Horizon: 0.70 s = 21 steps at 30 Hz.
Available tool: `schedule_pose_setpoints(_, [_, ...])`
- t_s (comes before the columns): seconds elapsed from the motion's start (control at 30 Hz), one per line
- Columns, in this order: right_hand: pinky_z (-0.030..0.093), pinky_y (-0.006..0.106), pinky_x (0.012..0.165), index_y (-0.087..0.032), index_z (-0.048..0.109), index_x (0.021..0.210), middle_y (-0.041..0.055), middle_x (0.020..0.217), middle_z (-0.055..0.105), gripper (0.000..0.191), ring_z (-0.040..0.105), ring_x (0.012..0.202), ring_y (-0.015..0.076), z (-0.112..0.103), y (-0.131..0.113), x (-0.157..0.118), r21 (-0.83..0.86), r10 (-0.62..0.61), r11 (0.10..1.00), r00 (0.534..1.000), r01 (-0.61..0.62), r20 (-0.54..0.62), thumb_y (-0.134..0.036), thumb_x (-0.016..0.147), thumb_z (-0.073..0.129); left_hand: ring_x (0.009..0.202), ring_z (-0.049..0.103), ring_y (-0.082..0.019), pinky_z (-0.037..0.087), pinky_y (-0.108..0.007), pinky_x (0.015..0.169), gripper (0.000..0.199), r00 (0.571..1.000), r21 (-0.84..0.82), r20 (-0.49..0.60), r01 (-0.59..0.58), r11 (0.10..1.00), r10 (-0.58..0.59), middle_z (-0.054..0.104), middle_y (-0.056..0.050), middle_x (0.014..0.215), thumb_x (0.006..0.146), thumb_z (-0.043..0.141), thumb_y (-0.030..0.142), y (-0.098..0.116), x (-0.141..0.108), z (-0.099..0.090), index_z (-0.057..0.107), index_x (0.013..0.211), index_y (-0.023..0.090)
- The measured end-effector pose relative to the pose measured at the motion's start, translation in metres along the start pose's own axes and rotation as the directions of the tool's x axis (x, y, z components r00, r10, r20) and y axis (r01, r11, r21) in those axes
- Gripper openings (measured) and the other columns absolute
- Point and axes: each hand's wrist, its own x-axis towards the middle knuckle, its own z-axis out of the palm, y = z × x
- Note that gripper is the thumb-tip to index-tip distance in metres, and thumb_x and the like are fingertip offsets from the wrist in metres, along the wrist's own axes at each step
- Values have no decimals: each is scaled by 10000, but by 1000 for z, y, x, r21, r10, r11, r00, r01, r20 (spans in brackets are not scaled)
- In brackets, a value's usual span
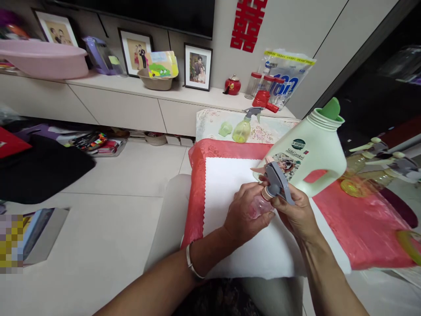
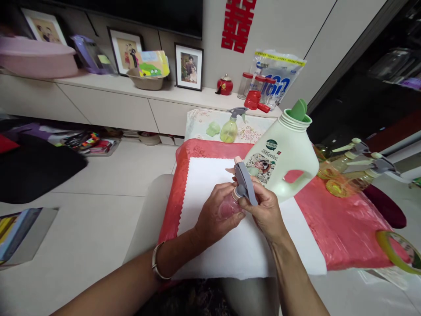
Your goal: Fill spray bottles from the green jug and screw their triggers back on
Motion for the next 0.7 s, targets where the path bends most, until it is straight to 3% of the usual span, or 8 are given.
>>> schedule_pose_setpoints(0.2, [447,297,1065,-308,698,1214,37,1219,583,287,562,1183,188,16,-2,-5,-59,-77,996,986,69,-147,-372,940,758,1204,595,-289,515,-507,1017,587,1000,-3,-6,-14,1000,14,598,-118,1289,837,747,336,-1,0,0,470,1347,255])
schedule_pose_setpoints(0.43, [455,204,977,-235,699,1132,23,1137,599,248,580,1064,127,35,-8,-12,-188,-139,979,928,76,-347,-267,906,793,1192,596,-284,516,-499,1009,531,1000,1,-14,-23,1000,23,617,-115,1279,882,706,408,1,0,0,474,1334,253])
schedule_pose_setpoints(0.53, [466,213,971,-237,681,1189,40,1180,592,283,582,1090,142,30,-10,-13,-163,-85,986,954,38,-289,-305,930,774,1183,597,-285,518,-500,1000,512,1000,15,-16,-24,1000,25,615,-119,1261,885,696,355,2,0,-1,465,1329,245])
schedule_pose_setpoints(0.7, [352,400,1196,-257,643,1311,77,1360,496,331,470,1316,235,13,-11,-15,-43,26,999,998,-29,-60,-409,1018,650,1181,600,-289,519,-503,1000,525,1000,35,8,-1,999,1,612,-108,1259,859,711,334,4,1,-2,471,1320,257])
